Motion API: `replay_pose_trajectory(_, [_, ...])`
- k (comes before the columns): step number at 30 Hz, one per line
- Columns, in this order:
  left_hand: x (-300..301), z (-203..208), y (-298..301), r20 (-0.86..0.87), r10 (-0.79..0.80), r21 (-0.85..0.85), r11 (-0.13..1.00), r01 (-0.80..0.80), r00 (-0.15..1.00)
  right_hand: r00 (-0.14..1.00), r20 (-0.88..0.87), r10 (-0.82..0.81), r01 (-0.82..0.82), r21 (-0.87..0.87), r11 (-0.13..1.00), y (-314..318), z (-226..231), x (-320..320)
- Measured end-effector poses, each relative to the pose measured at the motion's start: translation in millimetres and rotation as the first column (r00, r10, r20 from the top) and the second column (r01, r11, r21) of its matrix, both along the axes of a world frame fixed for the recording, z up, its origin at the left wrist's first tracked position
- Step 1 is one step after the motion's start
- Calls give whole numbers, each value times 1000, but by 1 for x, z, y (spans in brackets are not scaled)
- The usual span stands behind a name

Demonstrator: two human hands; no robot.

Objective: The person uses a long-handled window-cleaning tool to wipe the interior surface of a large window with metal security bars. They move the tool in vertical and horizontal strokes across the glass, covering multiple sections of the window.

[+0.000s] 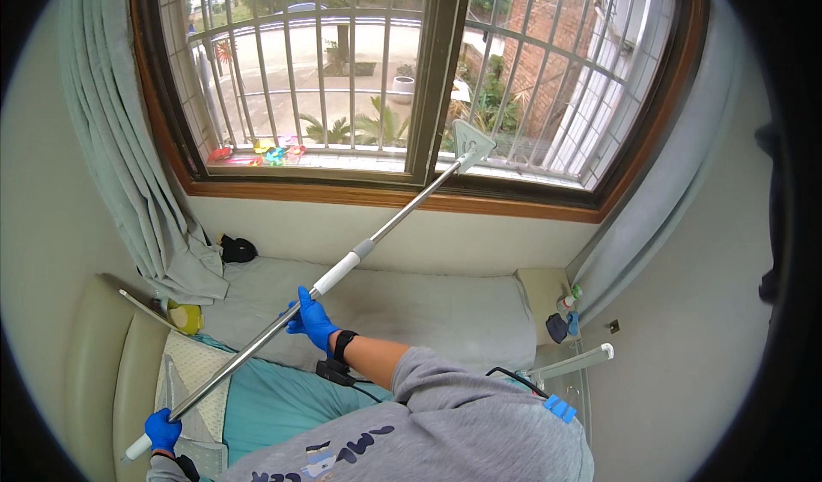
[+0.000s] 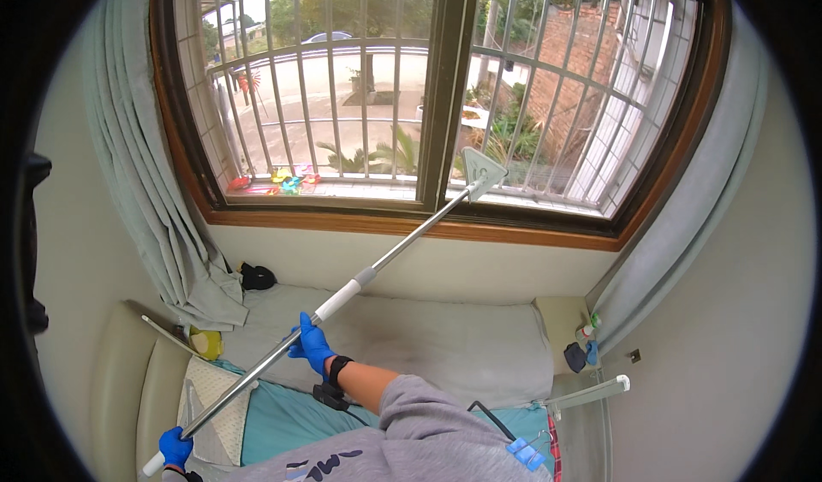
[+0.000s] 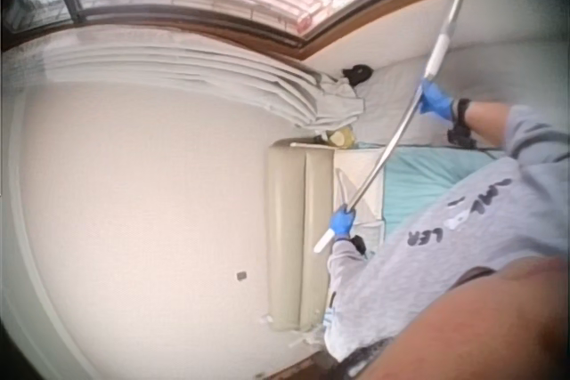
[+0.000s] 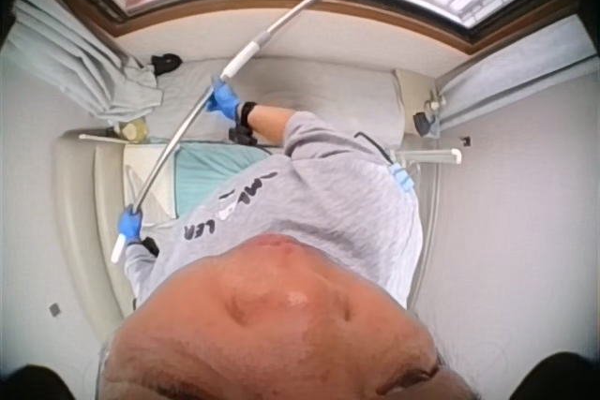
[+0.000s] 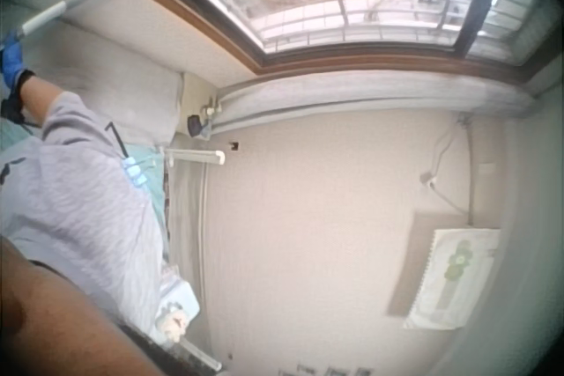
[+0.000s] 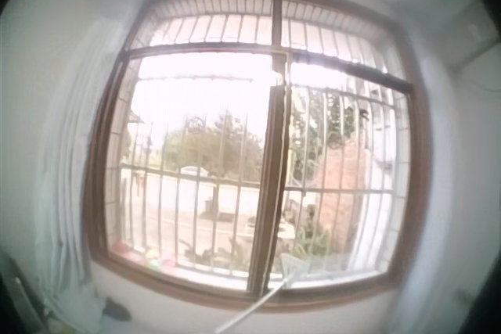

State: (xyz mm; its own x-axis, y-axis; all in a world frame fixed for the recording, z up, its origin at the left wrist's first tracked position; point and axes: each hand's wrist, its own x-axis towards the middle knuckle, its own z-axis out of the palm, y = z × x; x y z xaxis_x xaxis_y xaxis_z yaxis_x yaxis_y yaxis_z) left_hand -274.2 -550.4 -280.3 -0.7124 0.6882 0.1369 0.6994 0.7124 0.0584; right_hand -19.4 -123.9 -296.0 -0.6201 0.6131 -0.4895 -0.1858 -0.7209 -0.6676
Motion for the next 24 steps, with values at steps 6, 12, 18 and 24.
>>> replay_pose_trajectory(6, [-16, -8, -26, -18, 6, 34, 999, -5, 1000, 999, -2, 44, -44, 44, 998, -13, 6, -19])
replay_pose_trajectory(12, [-3, 3, -23, 8, 30, 108, 994, -31, 1000, 994, -4, 109, -108, 111, 988, -14, 28, -17])
replay_pose_trajectory(18, [23, 3, -7, 203, -43, 27, 999, 39, 978, 987, 52, 152, -159, 223, 962, -4, 52, 0])
replay_pose_trajectory(24, [38, -32, 24, 348, -27, 103, 995, -10, 937, 987, 128, 97, -133, 317, 939, 19, 82, 23])
